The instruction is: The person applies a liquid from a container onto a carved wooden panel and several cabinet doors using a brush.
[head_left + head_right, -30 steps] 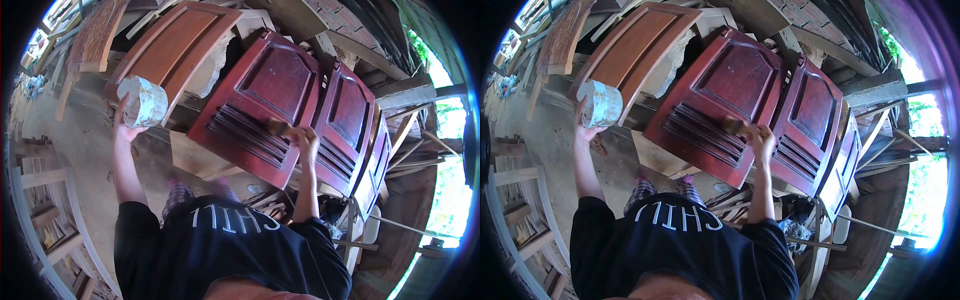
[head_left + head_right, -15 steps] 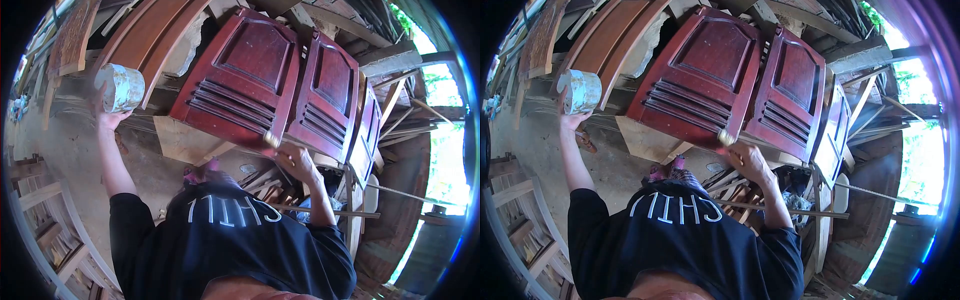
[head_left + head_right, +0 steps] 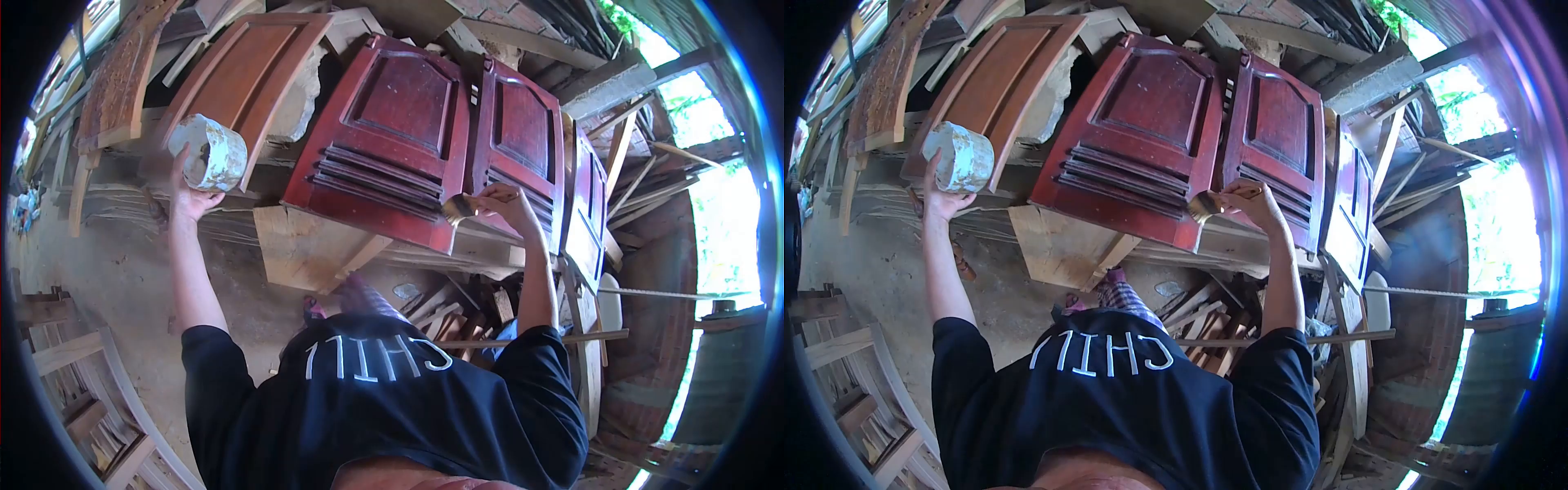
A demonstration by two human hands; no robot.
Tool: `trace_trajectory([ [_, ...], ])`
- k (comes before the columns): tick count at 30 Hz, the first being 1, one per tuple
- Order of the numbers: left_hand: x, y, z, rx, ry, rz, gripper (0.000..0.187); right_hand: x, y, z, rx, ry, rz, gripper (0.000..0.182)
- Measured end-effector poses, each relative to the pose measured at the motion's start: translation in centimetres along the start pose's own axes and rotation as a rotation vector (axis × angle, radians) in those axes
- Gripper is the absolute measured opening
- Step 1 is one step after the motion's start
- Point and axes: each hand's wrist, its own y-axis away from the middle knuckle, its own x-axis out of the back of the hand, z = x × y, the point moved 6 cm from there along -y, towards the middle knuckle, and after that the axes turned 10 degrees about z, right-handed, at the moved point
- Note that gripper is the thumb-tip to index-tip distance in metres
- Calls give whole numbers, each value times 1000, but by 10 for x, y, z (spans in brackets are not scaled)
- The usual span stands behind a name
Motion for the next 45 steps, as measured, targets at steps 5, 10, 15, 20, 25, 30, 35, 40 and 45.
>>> trace_trajectory([
  [5,-4,10,1,-72,2,41,97,-1,-51,-4,-8,12,-150,10],
  [10,-10,15,0,-94,48,52,92,27,-148,7,120,190,-142,8],
  [15,-7,14,0,-143,40,137,86,56,-258,21,218,224,-79,9],
  [20,-21,21,1,-207,50,196,75,80,-361,29,397,437,152,10],
  [25,-21,20,-2,-183,15,269,71,79,-411,39,589,517,343,17],
  [30,-28,25,1,-189,-16,340,70,11,-320,-13,398,566,-238,23],
  [35,-29,20,3,-166,-33,324,69,-40,-213,-19,203,91,-912,27],
  [40,-28,20,3,-177,-69,337,69,12,-351,15,64,66,-401,21],
  [45,-53,32,3,-208,-53,399,68,62,-450,10,741,434,372,16],
])
